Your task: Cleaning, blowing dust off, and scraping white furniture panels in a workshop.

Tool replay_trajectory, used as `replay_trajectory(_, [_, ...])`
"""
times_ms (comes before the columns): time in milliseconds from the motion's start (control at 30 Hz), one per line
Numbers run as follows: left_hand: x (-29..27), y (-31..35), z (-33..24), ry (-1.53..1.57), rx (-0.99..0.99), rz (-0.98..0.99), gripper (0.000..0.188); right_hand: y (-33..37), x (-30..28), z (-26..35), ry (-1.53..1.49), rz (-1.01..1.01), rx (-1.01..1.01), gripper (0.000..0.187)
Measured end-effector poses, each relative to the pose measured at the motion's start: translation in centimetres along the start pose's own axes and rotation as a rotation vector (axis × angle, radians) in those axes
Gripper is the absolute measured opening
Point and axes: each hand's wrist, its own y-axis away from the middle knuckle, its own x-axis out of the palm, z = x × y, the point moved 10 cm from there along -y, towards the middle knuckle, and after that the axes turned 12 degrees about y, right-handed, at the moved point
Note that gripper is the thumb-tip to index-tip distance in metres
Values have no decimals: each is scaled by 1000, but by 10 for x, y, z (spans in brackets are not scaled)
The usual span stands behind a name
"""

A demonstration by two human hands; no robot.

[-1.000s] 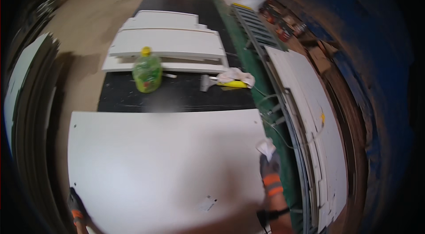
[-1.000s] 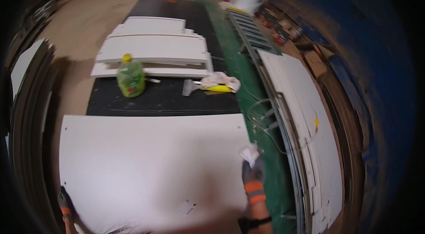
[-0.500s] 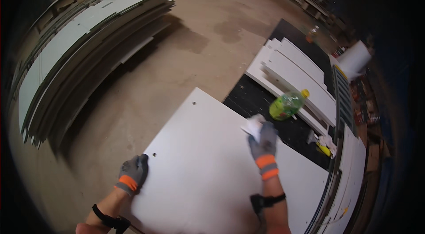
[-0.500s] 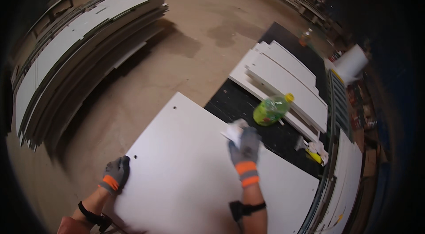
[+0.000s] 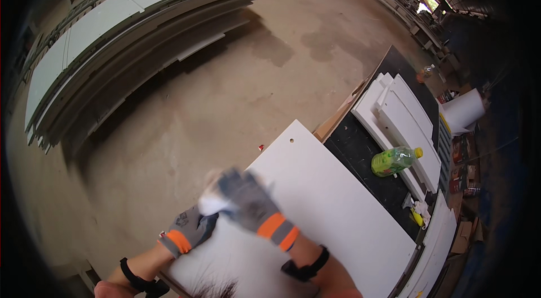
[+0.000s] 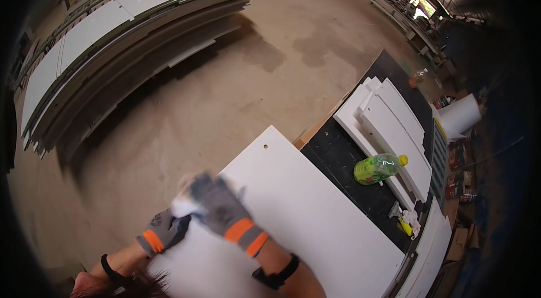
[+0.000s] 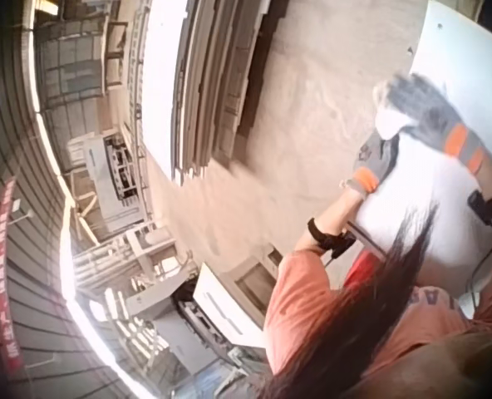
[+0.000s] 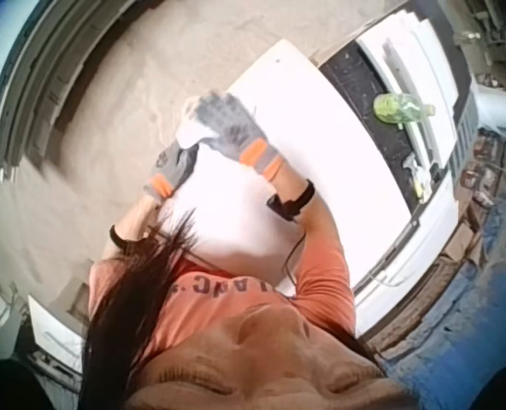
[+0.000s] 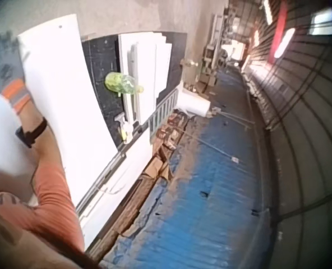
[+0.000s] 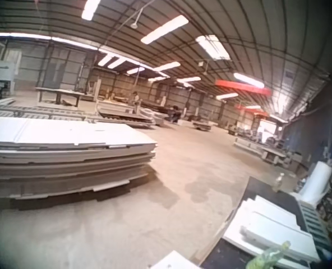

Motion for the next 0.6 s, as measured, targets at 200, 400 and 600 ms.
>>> replay_trajectory(200, [-51, 68, 29, 127, -202, -24, 43, 58, 18, -265, -55, -512, 879, 63])
replay_trajectory(400, [0, 208, 124, 1383, -713, -247, 71, -1, 13, 20, -275, -480, -19, 77])
replay_trajectory(600, [-29, 153, 46, 501, -172, -164, 60, 28, 32, 193, -336, -461, -405, 63])
